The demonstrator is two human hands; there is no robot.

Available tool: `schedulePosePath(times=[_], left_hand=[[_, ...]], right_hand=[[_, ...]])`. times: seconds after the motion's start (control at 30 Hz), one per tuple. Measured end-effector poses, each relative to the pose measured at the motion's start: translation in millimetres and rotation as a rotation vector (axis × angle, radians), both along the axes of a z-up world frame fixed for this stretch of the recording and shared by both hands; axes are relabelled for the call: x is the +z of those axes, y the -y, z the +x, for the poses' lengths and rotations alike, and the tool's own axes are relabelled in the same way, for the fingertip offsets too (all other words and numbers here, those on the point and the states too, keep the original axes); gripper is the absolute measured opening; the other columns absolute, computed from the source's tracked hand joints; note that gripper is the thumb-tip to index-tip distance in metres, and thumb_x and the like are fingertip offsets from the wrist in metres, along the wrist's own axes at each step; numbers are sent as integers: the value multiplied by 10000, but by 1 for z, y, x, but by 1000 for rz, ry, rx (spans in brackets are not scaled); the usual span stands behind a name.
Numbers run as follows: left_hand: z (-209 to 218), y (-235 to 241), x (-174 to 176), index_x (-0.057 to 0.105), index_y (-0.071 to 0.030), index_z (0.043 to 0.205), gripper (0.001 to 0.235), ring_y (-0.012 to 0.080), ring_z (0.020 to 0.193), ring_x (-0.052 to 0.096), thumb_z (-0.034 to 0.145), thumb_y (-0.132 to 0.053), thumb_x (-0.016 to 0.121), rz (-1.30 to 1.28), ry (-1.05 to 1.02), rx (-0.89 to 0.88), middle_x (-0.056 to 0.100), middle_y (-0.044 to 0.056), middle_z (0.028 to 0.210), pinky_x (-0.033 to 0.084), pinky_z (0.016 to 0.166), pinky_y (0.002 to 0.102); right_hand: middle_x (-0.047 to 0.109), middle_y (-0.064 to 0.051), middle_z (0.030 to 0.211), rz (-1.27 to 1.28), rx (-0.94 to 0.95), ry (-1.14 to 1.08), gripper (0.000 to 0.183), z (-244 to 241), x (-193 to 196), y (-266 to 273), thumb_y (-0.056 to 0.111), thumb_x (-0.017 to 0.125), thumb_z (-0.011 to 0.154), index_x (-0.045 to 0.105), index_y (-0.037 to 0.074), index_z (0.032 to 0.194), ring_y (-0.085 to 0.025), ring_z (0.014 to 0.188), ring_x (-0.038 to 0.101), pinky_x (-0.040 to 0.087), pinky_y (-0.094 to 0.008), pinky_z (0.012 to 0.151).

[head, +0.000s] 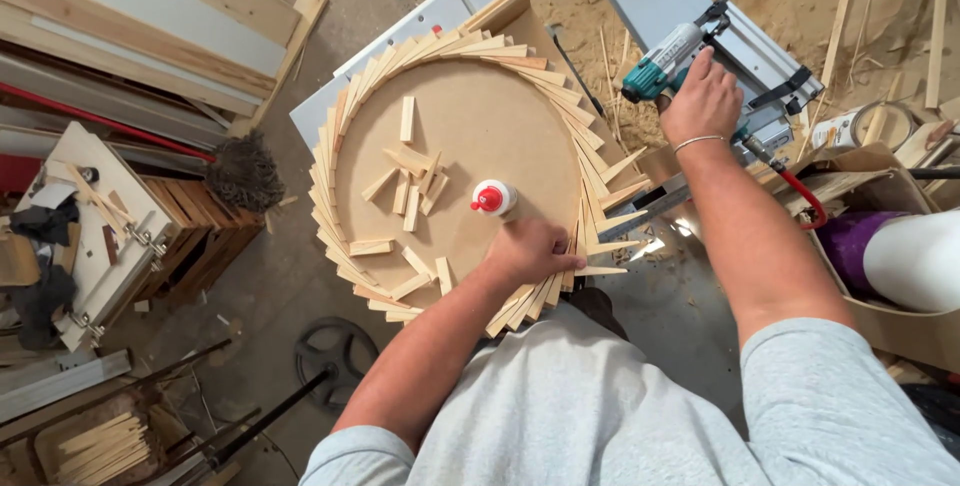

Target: Gluing and nailing wooden slats onto a circular base to create a decorative pattern.

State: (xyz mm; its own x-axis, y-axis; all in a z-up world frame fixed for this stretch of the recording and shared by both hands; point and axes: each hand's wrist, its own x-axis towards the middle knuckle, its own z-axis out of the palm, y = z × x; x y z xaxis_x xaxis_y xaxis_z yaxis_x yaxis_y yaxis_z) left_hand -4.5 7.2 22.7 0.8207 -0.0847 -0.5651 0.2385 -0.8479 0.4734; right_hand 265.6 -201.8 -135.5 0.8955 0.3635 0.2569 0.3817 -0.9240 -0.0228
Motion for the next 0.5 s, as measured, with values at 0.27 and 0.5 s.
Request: schedulePosePath(times=[0.27,0.5], left_hand=[[13,4,27,682,-172,829,409,195,672,619,947,-561,640,-82,-202,120,660,25,698,472,572,376],[4,-2,-14,728,-281,823,411,229,909,761,880,-654,567,-19,-46,94,748,12,805,602,743,360]], right_hand=[[669,-246,1229,-82,96,-230,921,-19,85,18,608,775,889,452,16,1516,-387,1081,625,477,-521,936],[702,-36,897,586,-248,-597,384,-166,98,52,594,717,1012,674,212,1036,-354,943,690,503,-479,839]])
